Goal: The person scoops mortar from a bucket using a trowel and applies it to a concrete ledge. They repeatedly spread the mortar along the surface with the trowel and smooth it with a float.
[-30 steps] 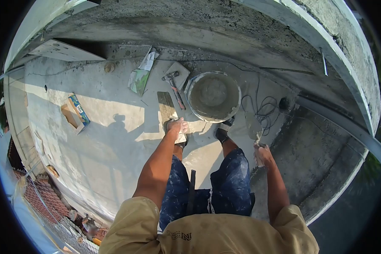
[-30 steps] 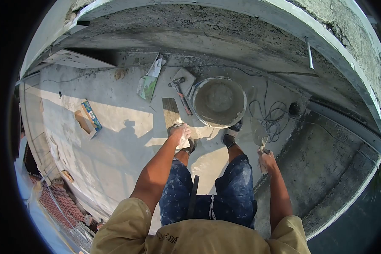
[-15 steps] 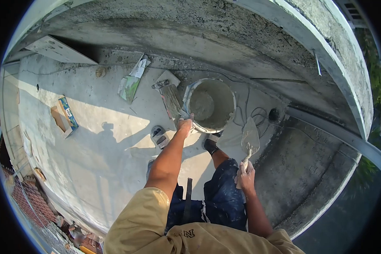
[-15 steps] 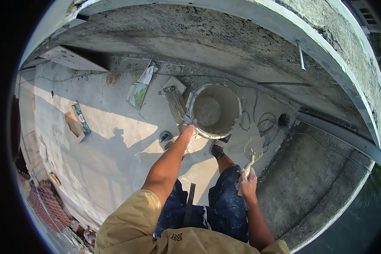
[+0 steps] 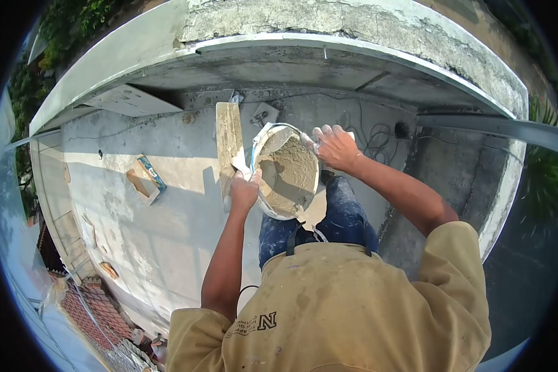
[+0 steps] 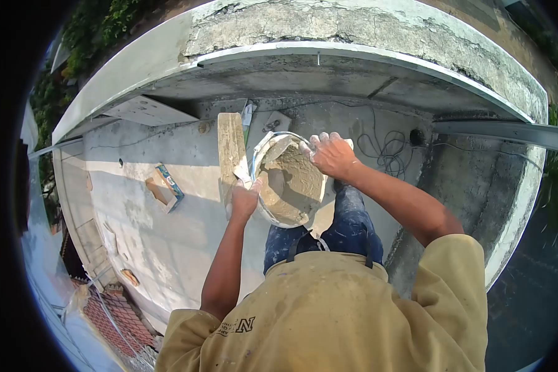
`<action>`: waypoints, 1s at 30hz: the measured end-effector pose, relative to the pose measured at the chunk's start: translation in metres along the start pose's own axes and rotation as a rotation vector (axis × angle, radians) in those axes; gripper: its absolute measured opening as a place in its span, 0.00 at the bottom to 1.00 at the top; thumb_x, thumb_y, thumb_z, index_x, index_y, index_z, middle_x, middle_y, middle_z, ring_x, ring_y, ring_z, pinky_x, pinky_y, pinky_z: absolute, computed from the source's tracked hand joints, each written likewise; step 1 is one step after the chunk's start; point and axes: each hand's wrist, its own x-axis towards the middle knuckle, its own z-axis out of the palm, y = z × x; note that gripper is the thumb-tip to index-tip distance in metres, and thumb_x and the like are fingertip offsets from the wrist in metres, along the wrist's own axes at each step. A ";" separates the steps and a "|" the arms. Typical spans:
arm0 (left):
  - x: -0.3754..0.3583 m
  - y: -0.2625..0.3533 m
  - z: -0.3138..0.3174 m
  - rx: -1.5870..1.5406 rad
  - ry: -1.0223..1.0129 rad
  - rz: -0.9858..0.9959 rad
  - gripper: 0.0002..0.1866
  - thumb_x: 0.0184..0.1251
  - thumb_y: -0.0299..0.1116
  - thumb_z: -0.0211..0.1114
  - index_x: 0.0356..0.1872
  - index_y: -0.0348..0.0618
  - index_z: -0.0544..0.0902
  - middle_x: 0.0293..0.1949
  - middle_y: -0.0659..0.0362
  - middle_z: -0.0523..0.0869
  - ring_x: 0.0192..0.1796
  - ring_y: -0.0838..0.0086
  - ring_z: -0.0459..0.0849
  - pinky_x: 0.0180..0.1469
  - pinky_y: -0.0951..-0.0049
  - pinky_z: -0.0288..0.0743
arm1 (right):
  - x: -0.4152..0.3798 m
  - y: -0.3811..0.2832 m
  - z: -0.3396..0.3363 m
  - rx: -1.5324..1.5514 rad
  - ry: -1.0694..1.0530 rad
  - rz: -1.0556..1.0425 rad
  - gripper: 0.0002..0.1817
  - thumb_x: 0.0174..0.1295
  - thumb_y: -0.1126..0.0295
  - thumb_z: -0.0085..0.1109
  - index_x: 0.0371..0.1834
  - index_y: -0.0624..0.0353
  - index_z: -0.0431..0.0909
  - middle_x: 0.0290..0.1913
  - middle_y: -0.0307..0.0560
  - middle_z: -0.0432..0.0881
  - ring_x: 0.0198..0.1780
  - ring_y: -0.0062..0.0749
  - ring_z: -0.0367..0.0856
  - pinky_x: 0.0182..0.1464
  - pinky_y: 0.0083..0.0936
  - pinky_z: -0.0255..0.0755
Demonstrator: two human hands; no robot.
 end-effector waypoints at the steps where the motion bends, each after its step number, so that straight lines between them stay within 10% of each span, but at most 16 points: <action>1: -0.009 0.014 -0.017 0.053 0.001 0.029 0.21 0.63 0.40 0.67 0.44 0.27 0.81 0.38 0.40 0.86 0.40 0.50 0.86 0.46 0.59 0.76 | 0.011 -0.009 -0.007 -0.002 -0.025 -0.009 0.21 0.61 0.64 0.53 0.58 0.55 0.72 0.41 0.51 0.79 0.41 0.41 0.82 0.38 0.36 0.75; 9: -0.083 0.049 -0.060 0.200 0.084 0.053 0.22 0.63 0.39 0.65 0.49 0.27 0.79 0.44 0.34 0.84 0.48 0.43 0.83 0.52 0.56 0.74 | -0.021 -0.026 0.032 0.344 -0.425 0.204 0.14 0.55 0.68 0.55 0.40 0.63 0.81 0.39 0.63 0.84 0.42 0.55 0.85 0.38 0.42 0.80; 19: -0.112 0.075 -0.038 0.161 0.209 0.059 0.23 0.63 0.38 0.66 0.51 0.26 0.78 0.45 0.35 0.83 0.49 0.45 0.82 0.54 0.57 0.73 | -0.055 -0.024 0.057 1.093 -1.318 0.793 0.15 0.62 0.53 0.58 0.35 0.55 0.77 0.26 0.44 0.79 0.18 0.30 0.75 0.20 0.32 0.72; 30: -0.113 0.055 -0.020 -0.106 0.402 0.110 0.19 0.66 0.32 0.65 0.50 0.26 0.78 0.46 0.47 0.85 0.48 0.65 0.83 0.53 0.67 0.73 | -0.036 -0.034 0.024 1.931 -1.759 0.471 0.22 0.74 0.53 0.44 0.58 0.58 0.70 0.20 0.37 0.70 0.15 0.18 0.66 0.14 0.18 0.63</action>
